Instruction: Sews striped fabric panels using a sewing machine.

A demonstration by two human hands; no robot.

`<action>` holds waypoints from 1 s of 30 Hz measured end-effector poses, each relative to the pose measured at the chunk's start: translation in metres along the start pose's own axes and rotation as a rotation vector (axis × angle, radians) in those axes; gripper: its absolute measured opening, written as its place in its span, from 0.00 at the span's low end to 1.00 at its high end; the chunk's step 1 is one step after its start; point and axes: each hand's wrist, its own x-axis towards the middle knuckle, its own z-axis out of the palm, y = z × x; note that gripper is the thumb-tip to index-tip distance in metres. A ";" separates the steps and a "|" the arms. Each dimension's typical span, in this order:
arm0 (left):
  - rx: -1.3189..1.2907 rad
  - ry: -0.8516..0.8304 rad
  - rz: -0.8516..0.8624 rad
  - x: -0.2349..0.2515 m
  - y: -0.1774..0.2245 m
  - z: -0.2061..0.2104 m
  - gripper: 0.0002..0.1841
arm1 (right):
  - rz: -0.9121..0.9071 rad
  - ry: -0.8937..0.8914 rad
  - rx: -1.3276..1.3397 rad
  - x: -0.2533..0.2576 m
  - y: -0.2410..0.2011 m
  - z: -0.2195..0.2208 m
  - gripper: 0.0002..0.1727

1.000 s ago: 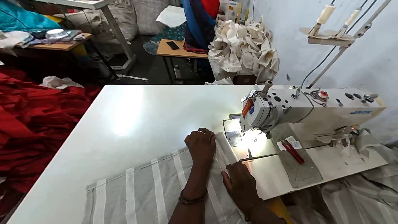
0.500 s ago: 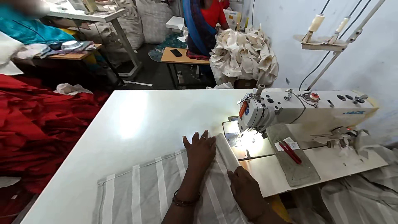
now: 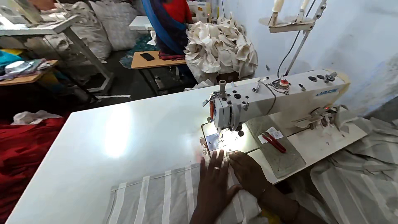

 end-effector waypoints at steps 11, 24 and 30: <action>0.012 -0.034 -0.014 0.030 -0.022 0.013 0.44 | -0.011 -0.161 -0.119 0.049 0.017 0.009 0.18; 0.000 -0.131 -0.090 0.046 -0.029 0.012 0.47 | 0.396 0.069 -0.200 0.002 0.111 -0.100 0.21; 0.033 -0.138 -0.106 0.048 -0.025 0.014 0.47 | 0.474 -0.002 -0.187 -0.056 0.194 -0.101 0.20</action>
